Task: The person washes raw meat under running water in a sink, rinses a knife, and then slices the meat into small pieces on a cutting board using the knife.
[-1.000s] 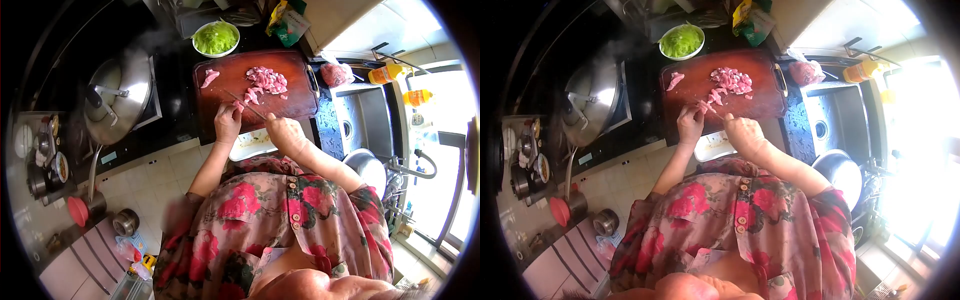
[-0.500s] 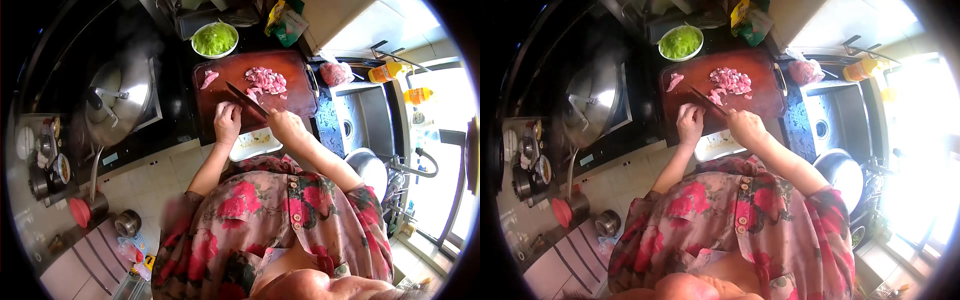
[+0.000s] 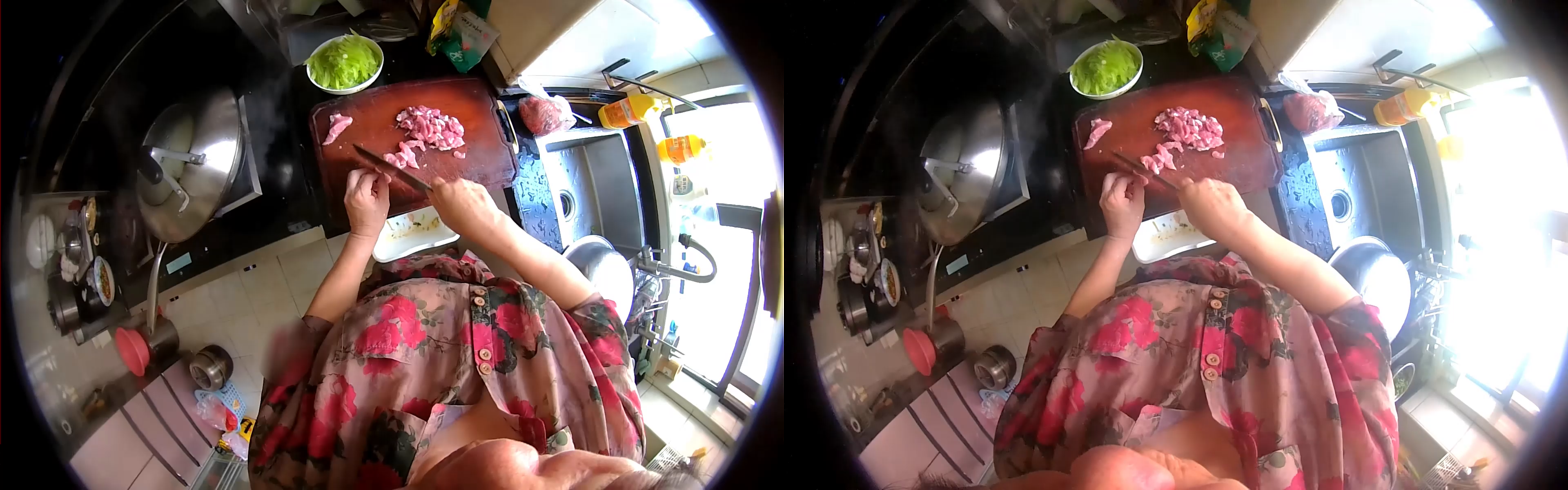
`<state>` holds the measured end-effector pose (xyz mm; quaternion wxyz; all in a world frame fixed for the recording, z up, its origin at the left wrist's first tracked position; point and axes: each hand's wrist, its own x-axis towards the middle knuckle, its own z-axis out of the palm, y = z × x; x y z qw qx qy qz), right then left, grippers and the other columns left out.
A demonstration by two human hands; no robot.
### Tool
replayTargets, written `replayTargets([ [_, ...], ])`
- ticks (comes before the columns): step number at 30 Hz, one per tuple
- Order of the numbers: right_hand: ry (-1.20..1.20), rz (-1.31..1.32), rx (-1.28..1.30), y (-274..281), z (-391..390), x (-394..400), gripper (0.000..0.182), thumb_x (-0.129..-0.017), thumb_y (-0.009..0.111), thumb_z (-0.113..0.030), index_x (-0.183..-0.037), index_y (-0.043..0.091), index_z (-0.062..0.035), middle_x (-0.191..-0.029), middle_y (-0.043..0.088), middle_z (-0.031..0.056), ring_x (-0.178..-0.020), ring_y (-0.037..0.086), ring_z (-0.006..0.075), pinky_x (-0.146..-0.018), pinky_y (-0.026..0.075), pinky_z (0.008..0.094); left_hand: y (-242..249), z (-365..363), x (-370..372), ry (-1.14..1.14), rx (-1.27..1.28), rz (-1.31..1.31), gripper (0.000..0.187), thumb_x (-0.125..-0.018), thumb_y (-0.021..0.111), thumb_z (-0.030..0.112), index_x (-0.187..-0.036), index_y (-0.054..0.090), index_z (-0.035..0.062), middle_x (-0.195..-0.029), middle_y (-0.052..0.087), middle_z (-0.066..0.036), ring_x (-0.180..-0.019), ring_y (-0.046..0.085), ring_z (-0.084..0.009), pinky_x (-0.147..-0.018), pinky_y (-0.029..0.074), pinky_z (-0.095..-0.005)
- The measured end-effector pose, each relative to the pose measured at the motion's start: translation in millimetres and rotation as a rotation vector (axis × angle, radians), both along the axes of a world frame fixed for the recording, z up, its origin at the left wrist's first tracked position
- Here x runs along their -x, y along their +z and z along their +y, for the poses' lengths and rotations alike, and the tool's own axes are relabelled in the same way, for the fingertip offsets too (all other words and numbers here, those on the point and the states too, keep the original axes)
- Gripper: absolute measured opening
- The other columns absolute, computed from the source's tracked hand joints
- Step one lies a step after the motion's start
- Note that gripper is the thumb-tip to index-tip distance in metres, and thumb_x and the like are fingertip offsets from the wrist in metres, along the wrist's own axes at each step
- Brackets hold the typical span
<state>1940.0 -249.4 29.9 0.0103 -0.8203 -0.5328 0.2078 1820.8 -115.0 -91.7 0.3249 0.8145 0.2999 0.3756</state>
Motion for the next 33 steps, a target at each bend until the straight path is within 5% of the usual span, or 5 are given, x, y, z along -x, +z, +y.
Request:
replayTargets([
  [9,0.147,-0.118,-0.048,-25,32,-5,0.017,-0.084,0.054,-0.010,-0.097,0.063,-0.0037,-0.076,0.068,0.0132,-0.075,0.070,0.0272,-0.062,0.057,0.0395,2,3,3,-0.032,-0.133,0.033,0.003,-0.078,0.064,0.002,-0.080,0.063,0.0030,-0.084,0.062,-0.012,-0.075,0.063,-0.0337,-0.065,0.052,-0.0388],
  [12,0.110,-0.095,0.028,-1,8,0,0.016,-0.084,0.054,-0.010,-0.097,0.062,-0.0036,-0.077,0.068,0.0135,-0.076,0.070,0.0267,-0.062,0.057,0.0387,4,-3,7,-0.018,0.073,-0.031,0.005,-0.079,0.065,0.002,-0.083,0.064,0.0036,-0.085,0.062,-0.013,-0.076,0.062,-0.0341,-0.068,0.051,-0.0407],
  [14,0.075,-0.090,-0.147,-7,-6,1,0.013,-0.087,0.053,-0.013,-0.085,0.060,-0.0022,-0.062,0.064,0.0147,-0.059,0.067,0.0289,-0.053,0.055,0.0385,1,-3,4,0.010,-0.012,-0.017,0.005,-0.079,0.065,0.002,-0.083,0.063,0.0035,-0.084,0.061,-0.013,-0.076,0.062,-0.0347,-0.067,0.051,-0.0414],
  [31,0.060,0.023,-0.109,-37,8,4,0.015,-0.085,0.053,-0.012,-0.086,0.063,-0.0012,-0.075,0.067,0.0174,-0.073,0.069,0.0335,-0.064,0.056,0.0414,-4,-1,6,0.000,-0.099,0.019,0.004,-0.077,0.064,0.000,-0.080,0.063,0.0010,-0.083,0.062,-0.014,-0.071,0.062,-0.0337,-0.063,0.051,-0.0384],
  [33,0.003,0.059,-0.191,-48,28,-5,0.025,-0.091,0.054,-0.024,-0.086,0.063,-0.0008,-0.068,0.064,0.0215,-0.066,0.066,0.0368,-0.062,0.054,0.0469,-3,0,6,-0.017,-0.157,0.031,0.004,-0.077,0.065,0.000,-0.081,0.063,0.0004,-0.082,0.062,-0.013,-0.069,0.063,-0.0306,-0.062,0.052,-0.0362],
])
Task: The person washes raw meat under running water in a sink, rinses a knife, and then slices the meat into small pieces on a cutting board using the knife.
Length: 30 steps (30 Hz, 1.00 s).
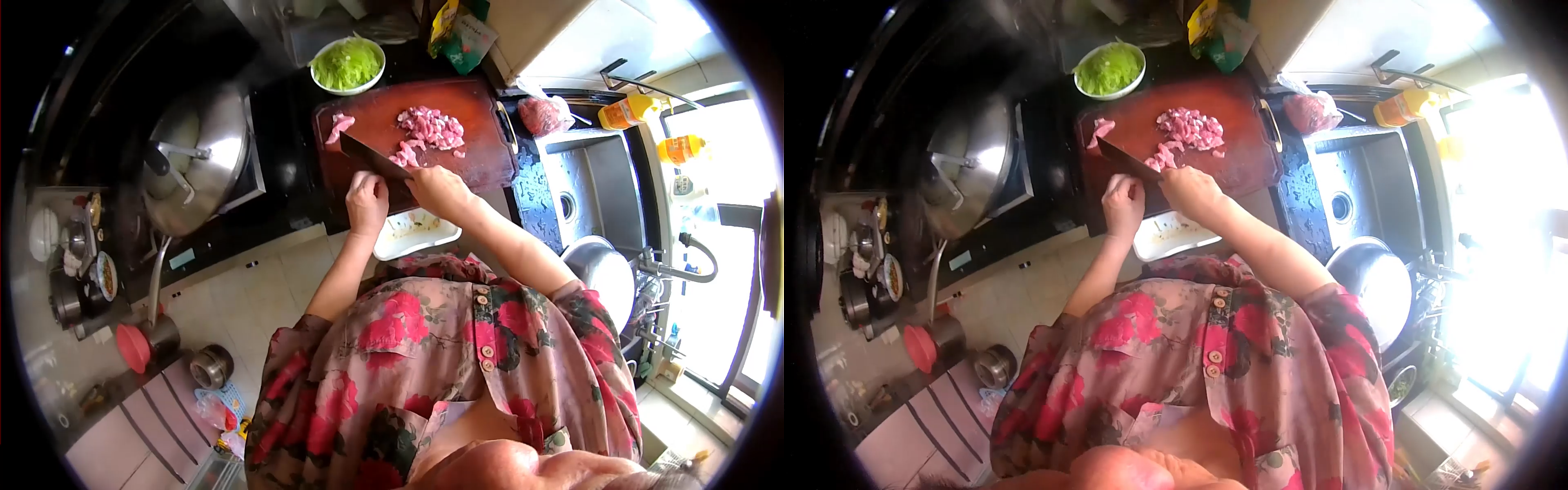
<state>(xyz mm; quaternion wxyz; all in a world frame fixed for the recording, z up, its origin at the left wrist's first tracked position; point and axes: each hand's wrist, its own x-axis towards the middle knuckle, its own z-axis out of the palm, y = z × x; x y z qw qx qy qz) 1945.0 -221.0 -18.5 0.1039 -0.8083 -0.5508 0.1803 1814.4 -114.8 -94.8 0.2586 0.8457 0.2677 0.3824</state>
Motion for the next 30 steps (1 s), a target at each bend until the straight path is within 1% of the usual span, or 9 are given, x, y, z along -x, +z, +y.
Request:
replayTargets([
  [4,-0.072,0.044,0.070,27,-16,-3,0.025,-0.092,0.051,-0.023,-0.087,0.064,-0.0019,-0.069,0.064,0.0235,-0.069,0.065,0.0404,-0.064,0.053,0.0487,-3,-4,6,0.054,0.100,-0.110,0.004,-0.079,0.067,0.001,-0.082,0.064,0.0007,-0.083,0.063,-0.010,-0.064,0.063,-0.0228,-0.059,0.052,-0.0310],
  [8,-0.041,0.096,-0.065,27,-33,5,0.025,-0.091,0.053,-0.022,-0.086,0.064,-0.0006,-0.070,0.063,0.0246,-0.070,0.065,0.0413,-0.066,0.052,0.0501,-2,-1,3,0.072,0.093,-0.074,0.004,-0.079,0.066,0.000,-0.082,0.064,0.0012,-0.082,0.063,-0.010,-0.067,0.063,-0.0250,-0.061,0.052,-0.0325],
  [10,-0.068,0.091,-0.071,23,-26,10,0.025,-0.091,0.054,-0.022,-0.084,0.064,-0.0002,-0.070,0.063,0.0246,-0.070,0.064,0.0415,-0.065,0.052,0.0501,0,-3,1,0.052,0.094,-0.005,0.005,-0.076,0.064,-0.001,-0.079,0.062,0.0015,-0.083,0.061,-0.013,-0.075,0.062,-0.0338,-0.068,0.052,-0.0382],
  [12,-0.042,0.059,0.007,10,-8,4,0.020,-0.090,0.055,-0.019,-0.091,0.064,-0.0014,-0.076,0.067,0.0201,-0.075,0.068,0.0354,-0.066,0.056,0.0446,0,0,2,0.028,0.117,0.023,0.005,-0.075,0.065,-0.001,-0.079,0.062,0.0009,-0.084,0.062,-0.014,-0.077,0.062,-0.0350,-0.069,0.052,-0.0384],
  [16,-0.052,-0.061,0.022,13,-6,-6,0.021,-0.090,0.054,-0.020,-0.087,0.065,-0.0026,-0.075,0.067,0.0184,-0.071,0.068,0.0345,-0.062,0.056,0.0438,10,0,7,0.043,0.366,-0.147,0.008,-0.080,0.067,0.000,-0.088,0.066,0.0008,-0.085,0.063,-0.010,-0.067,0.066,-0.0194,-0.062,0.054,-0.0304],
  [18,-0.100,-0.016,0.041,32,-17,-3,0.017,-0.088,0.055,-0.016,-0.085,0.065,-0.0032,-0.075,0.067,0.0177,-0.069,0.069,0.0336,-0.062,0.057,0.0427,11,10,19,0.107,0.350,-0.135,0.009,-0.081,0.067,0.000,-0.089,0.066,0.0013,-0.085,0.063,-0.009,-0.066,0.065,-0.0175,-0.060,0.053,-0.0295],
  [21,0.100,-0.025,0.053,35,-27,3,0.016,-0.087,0.054,-0.015,-0.085,0.066,-0.0040,-0.075,0.067,0.0164,-0.069,0.069,0.0334,-0.062,0.057,0.0430,-20,47,35,0.230,0.410,-0.188,0.005,-0.081,0.067,0.004,-0.086,0.067,0.0018,-0.081,0.063,-0.009,-0.063,0.062,-0.0188,-0.060,0.051,-0.0302],
  [25,0.036,-0.077,0.092,18,-30,-2,0.021,-0.089,0.050,-0.018,-0.086,0.066,-0.0049,-0.076,0.068,0.0158,-0.070,0.069,0.0327,-0.062,0.057,0.0430,6,76,24,0.263,0.238,-0.079,0.009,-0.083,0.068,0.011,-0.087,0.068,0.0029,-0.083,0.063,-0.010,-0.065,0.063,-0.0209,-0.063,0.051,-0.0319],
  [30,-0.167,-0.083,0.073,16,-41,-51,0.026,-0.093,0.049,-0.023,-0.088,0.066,-0.0037,-0.080,0.068,0.0186,-0.075,0.067,0.0370,-0.067,0.055,0.0460,15,110,-29,0.273,-0.020,0.201,0.028,-0.081,0.071,0.027,-0.096,0.068,0.0037,-0.094,0.062,-0.016,-0.083,0.064,-0.0347,-0.075,0.052,-0.0424],
])
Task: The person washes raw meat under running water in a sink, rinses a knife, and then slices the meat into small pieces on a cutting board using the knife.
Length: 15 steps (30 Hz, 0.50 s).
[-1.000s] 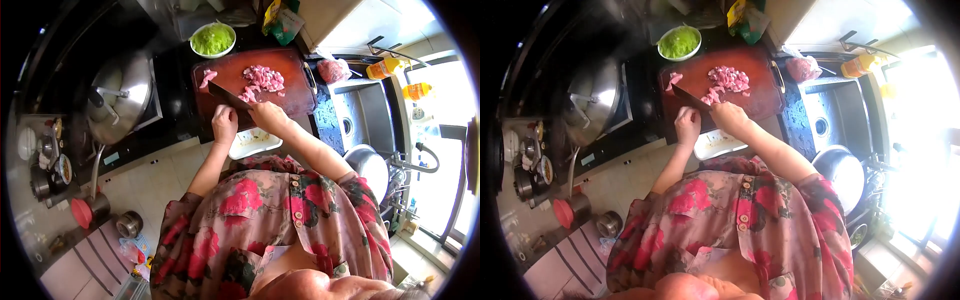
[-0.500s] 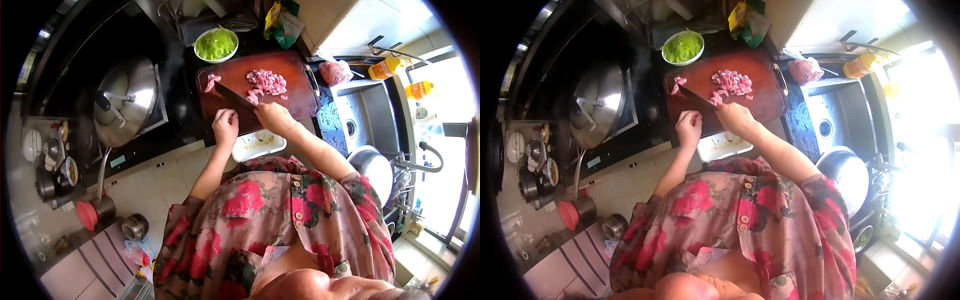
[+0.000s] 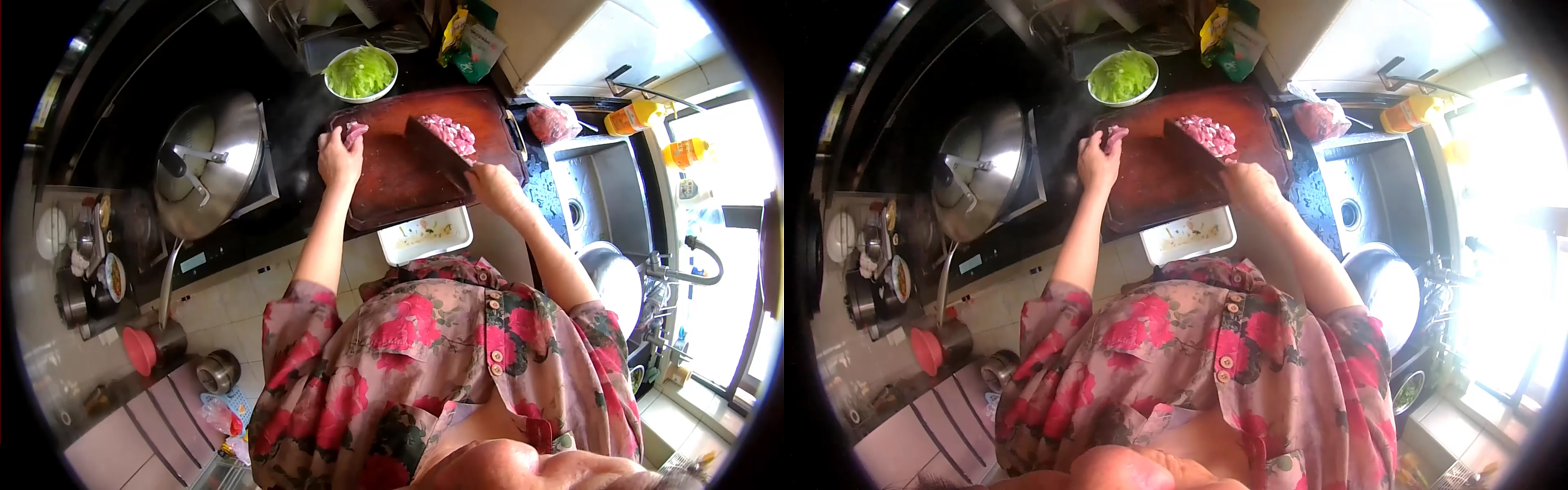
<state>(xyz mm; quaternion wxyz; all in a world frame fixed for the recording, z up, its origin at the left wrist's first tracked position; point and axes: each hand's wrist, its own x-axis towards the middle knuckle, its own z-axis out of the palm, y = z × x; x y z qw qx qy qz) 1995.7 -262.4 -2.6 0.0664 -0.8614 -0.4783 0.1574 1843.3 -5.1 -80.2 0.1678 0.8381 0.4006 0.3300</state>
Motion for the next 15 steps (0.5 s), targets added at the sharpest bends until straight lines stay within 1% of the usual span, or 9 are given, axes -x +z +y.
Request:
replayTargets([
  [1,0.003,-0.004,0.001,0,-3,-3,0.026,-0.093,0.049,-0.023,-0.088,0.066,-0.0037,-0.080,0.068,0.0186,-0.075,0.067,0.0370,-0.067,0.055,0.0460,6,4,-7,-0.006,0.149,0.168,0.028,-0.081,0.068,0.031,-0.092,0.065,0.0050,-0.094,0.063,-0.016,-0.091,0.062,-0.0365,-0.077,0.051,-0.0466],
  [2,-0.061,0.054,-0.060,-2,-7,-4,0.027,-0.093,0.050,-0.024,-0.089,0.066,-0.0027,-0.081,0.067,0.0209,-0.077,0.066,0.0397,-0.069,0.054,0.0481,3,10,-12,-0.006,0.148,0.163,0.028,-0.081,0.068,0.031,-0.092,0.065,0.0050,-0.094,0.063,-0.016,-0.091,0.062,-0.0365,-0.077,0.051,-0.0466],
  [4,-0.130,0.112,-0.122,-2,-10,-3,0.028,-0.093,0.050,-0.026,-0.091,0.065,-0.0016,-0.081,0.066,0.0231,-0.079,0.064,0.0424,-0.072,0.052,0.0502,-1,19,-17,-0.105,0.179,0.197,0.023,-0.082,0.068,0.027,-0.086,0.064,0.0048,-0.087,0.067,-0.014,-0.088,0.064,-0.0343,-0.076,0.052,-0.0445],
  [5,-0.158,0.154,-0.131,-1,-12,0,0.029,-0.093,0.050,-0.026,-0.091,0.065,-0.0014,-0.081,0.065,0.0247,-0.080,0.063,0.0438,-0.073,0.051,0.0510,-3,20,-16,-0.256,0.348,-0.041,0.022,-0.081,0.069,0.025,-0.085,0.064,0.0041,-0.079,0.070,-0.012,-0.080,0.067,-0.0310,-0.072,0.053,-0.0404],
  [8,-0.213,0.220,-0.190,7,-14,13,0.029,-0.093,0.050,-0.027,-0.091,0.064,-0.0014,-0.081,0.064,0.0257,-0.081,0.063,0.0442,-0.074,0.050,0.0514,28,-10,-13,-0.254,0.572,0.018,0.021,-0.080,0.071,0.023,-0.084,0.064,0.0030,-0.074,0.069,-0.012,-0.071,0.068,-0.0292,-0.067,0.053,-0.0366],
  [10,-0.210,0.228,-0.324,6,-14,16,0.023,-0.090,0.056,-0.017,-0.081,0.059,0.0039,-0.072,0.059,0.0278,-0.071,0.060,0.0454,-0.061,0.048,0.0483,29,-35,-6,-0.379,0.467,-0.076,0.015,-0.079,0.071,0.015,-0.088,0.065,0.0042,-0.079,0.067,-0.013,-0.073,0.067,-0.0309,-0.066,0.053,-0.0385],
  [12,-0.209,0.221,-0.256,4,-16,16,0.024,-0.091,0.054,-0.022,-0.086,0.061,0.0007,-0.076,0.062,0.0263,-0.075,0.061,0.0446,-0.067,0.049,0.0499,30,-53,8,-0.462,0.149,0.211,0.017,-0.078,0.069,0.008,-0.093,0.065,0.0022,-0.090,0.065,-0.011,-0.080,0.066,-0.0279,-0.071,0.053,-0.0375],
  [14,-0.202,0.219,-0.181,4,-18,20,0.027,-0.092,0.052,-0.027,-0.091,0.063,-0.0025,-0.080,0.064,0.0248,-0.079,0.063,0.0439,-0.073,0.050,0.0514,18,-60,24,-0.479,0.174,0.159,0.025,-0.076,0.068,0.004,-0.100,0.065,0.0031,-0.102,0.060,-0.013,-0.086,0.063,-0.0338,-0.075,0.052,-0.0414],
  [15,-0.194,0.189,-0.167,5,-19,23,0.026,-0.092,0.051,-0.027,-0.091,0.062,-0.0032,-0.078,0.064,0.0244,-0.078,0.063,0.0439,-0.073,0.050,0.0515,11,-59,29,-0.446,0.045,0.084,0.028,-0.078,0.068,0.004,-0.105,0.065,0.0033,-0.107,0.059,-0.014,-0.079,0.065,-0.0302,-0.072,0.053,-0.0382],
])
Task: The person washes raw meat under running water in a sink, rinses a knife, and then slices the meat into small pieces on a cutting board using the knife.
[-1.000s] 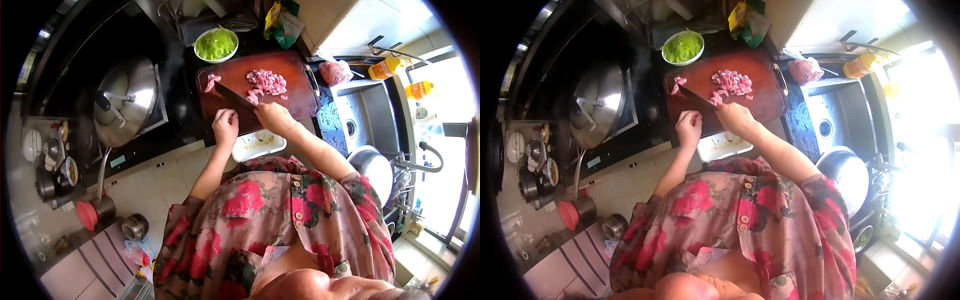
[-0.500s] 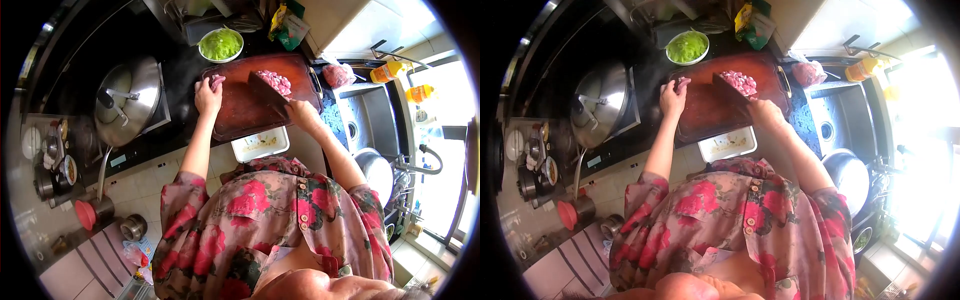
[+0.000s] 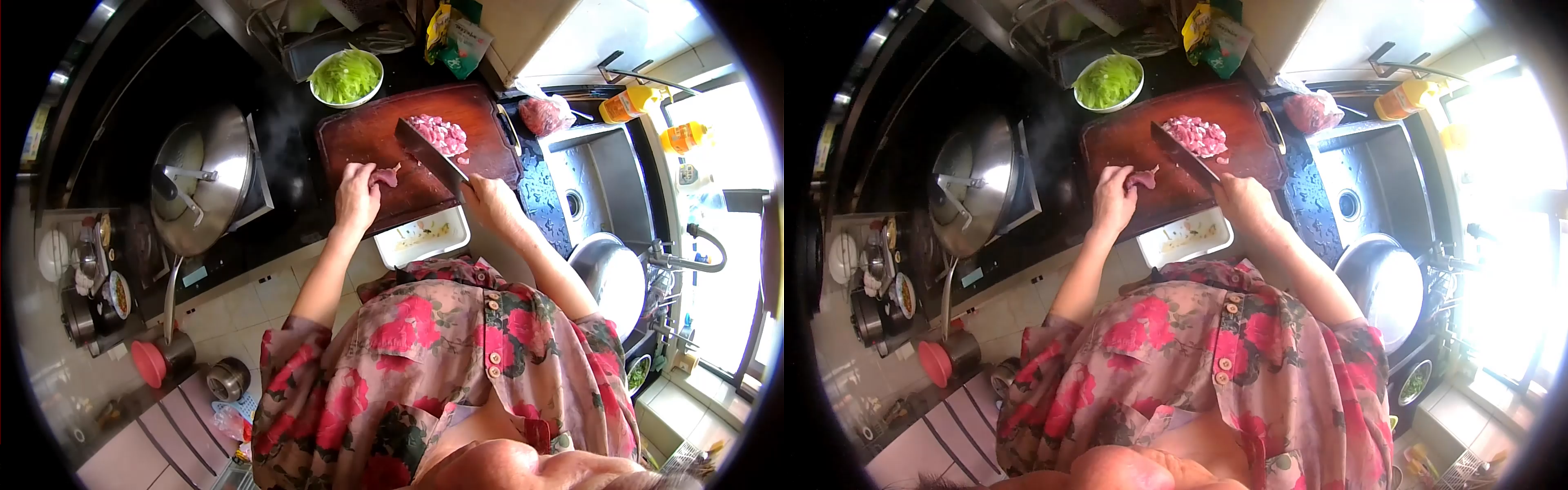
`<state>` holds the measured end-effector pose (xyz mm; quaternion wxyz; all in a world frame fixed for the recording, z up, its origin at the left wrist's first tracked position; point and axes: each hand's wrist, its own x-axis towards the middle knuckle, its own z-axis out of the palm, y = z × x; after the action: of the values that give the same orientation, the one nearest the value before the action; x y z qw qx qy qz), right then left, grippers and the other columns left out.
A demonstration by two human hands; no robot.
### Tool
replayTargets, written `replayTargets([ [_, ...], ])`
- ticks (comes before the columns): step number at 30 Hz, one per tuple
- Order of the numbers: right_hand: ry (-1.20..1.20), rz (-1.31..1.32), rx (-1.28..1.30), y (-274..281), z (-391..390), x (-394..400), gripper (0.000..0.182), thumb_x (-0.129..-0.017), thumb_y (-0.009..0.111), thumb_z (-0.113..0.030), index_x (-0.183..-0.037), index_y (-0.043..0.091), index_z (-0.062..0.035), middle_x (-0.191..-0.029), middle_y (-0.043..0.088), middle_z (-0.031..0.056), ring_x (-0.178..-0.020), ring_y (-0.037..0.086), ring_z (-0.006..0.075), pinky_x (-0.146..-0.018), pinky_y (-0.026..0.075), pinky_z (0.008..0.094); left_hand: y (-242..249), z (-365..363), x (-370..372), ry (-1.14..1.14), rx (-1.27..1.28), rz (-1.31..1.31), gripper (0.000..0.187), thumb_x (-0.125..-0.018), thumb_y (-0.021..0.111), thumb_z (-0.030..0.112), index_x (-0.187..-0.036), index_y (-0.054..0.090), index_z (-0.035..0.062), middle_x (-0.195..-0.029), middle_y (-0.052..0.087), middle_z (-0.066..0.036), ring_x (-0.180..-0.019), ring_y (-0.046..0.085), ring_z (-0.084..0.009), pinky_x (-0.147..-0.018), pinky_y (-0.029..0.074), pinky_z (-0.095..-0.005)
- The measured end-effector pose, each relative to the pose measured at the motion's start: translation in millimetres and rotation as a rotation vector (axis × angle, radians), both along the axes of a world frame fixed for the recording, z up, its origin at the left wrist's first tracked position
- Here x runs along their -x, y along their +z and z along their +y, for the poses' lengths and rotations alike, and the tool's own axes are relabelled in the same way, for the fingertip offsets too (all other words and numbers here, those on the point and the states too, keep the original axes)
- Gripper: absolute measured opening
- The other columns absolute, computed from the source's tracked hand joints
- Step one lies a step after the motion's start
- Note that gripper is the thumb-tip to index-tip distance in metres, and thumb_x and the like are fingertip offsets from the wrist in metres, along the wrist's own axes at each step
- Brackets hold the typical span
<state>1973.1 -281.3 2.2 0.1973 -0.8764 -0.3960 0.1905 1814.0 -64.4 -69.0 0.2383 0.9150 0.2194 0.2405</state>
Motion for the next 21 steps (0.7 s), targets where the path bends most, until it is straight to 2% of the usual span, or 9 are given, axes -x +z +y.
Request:
replayTargets([
  [1,0.005,-0.027,0.020,2,-2,4,0.025,-0.092,0.051,-0.027,-0.091,0.062,-0.0039,-0.077,0.064,0.0239,-0.077,0.063,0.0438,-0.072,0.051,0.0516,2,-6,0,0.104,0.103,-0.067,0.024,-0.080,0.068,0.004,-0.104,0.066,0.0033,-0.103,0.062,-0.012,-0.071,0.065,-0.0256,-0.067,0.053,-0.0339],
  [3,0.031,-0.056,0.048,12,1,12,0.022,-0.091,0.051,-0.024,-0.089,0.060,-0.0041,-0.073,0.064,0.0225,-0.075,0.064,0.0424,-0.070,0.051,0.0509,18,-24,3,0.135,0.302,-0.130,0.016,-0.081,0.067,0.005,-0.097,0.065,0.0017,-0.098,0.062,-0.014,-0.084,0.064,-0.0310,-0.072,0.053,-0.0375],
  [5,0.111,-0.096,0.135,17,5,17,0.020,-0.090,0.052,-0.021,-0.089,0.059,-0.0025,-0.071,0.064,0.0225,-0.072,0.065,0.0401,-0.067,0.053,0.0492,1,-38,-11,0.098,0.266,-0.326,0.008,-0.082,0.067,0.005,-0.090,0.067,0.0021,-0.093,0.063,-0.012,-0.080,0.064,-0.0295,-0.069,0.053,-0.0367],
  [7,0.167,-0.128,0.185,19,10,20,0.017,-0.088,0.052,-0.017,-0.087,0.058,-0.0015,-0.071,0.065,0.0207,-0.070,0.067,0.0356,-0.065,0.054,0.0457,-9,-43,-21,0.149,0.101,-0.304,0.007,-0.083,0.067,0.006,-0.088,0.066,0.0019,-0.090,0.062,-0.012,-0.078,0.063,-0.0311,-0.069,0.052,-0.0377],
  [9,0.296,-0.230,0.325,11,14,22,0.013,-0.086,0.053,-0.014,-0.087,0.058,-0.0020,-0.072,0.067,0.0186,-0.071,0.069,0.0323,-0.064,0.055,0.0413,-16,-42,-25,0.173,0.102,-0.285,0.004,-0.082,0.066,0.003,-0.086,0.065,0.0018,-0.089,0.061,-0.013,-0.080,0.062,-0.0325,-0.070,0.052,-0.0386],
  [10,0.339,-0.269,0.277,-4,15,22,0.010,-0.085,0.053,-0.011,-0.089,0.059,-0.0028,-0.074,0.068,0.0155,-0.073,0.070,0.0301,-0.064,0.056,0.0383,-18,-40,-25,0.155,0.093,-0.278,0.003,-0.080,0.066,0.002,-0.083,0.065,0.0019,-0.089,0.062,-0.012,-0.081,0.063,-0.0317,-0.071,0.052,-0.0384],
  [11,0.308,-0.249,0.174,-8,23,25,0.010,-0.085,0.055,-0.012,-0.088,0.060,-0.0032,-0.072,0.068,0.0155,-0.073,0.070,0.0301,-0.064,0.056,0.0379,-21,-41,-23,0.138,0.085,-0.265,0.003,-0.078,0.066,0.001,-0.081,0.066,0.0019,-0.089,0.063,-0.011,-0.082,0.063,-0.0309,-0.072,0.052,-0.0382],
  [15,0.290,-0.249,0.146,-15,62,13,0.012,-0.086,0.056,-0.014,-0.087,0.061,-0.0033,-0.070,0.067,0.0157,-0.071,0.069,0.0308,-0.064,0.056,0.0402,-18,-41,-23,0.155,0.114,-0.240,0.003,-0.078,0.064,0.000,-0.079,0.064,0.0023,-0.088,0.063,-0.010,-0.084,0.064,-0.0306,-0.072,0.052,-0.0381],
  [21,0.315,-0.236,0.239,16,31,23,0.012,-0.085,0.056,-0.012,-0.091,0.059,-0.0016,-0.072,0.067,0.0161,-0.071,0.069,0.0310,-0.065,0.056,0.0411,-24,-38,-23,0.220,0.202,-0.363,0.002,-0.082,0.066,0.005,-0.080,0.066,0.0032,-0.083,0.063,-0.010,-0.062,0.064,-0.0228,-0.060,0.052,-0.0317],
])
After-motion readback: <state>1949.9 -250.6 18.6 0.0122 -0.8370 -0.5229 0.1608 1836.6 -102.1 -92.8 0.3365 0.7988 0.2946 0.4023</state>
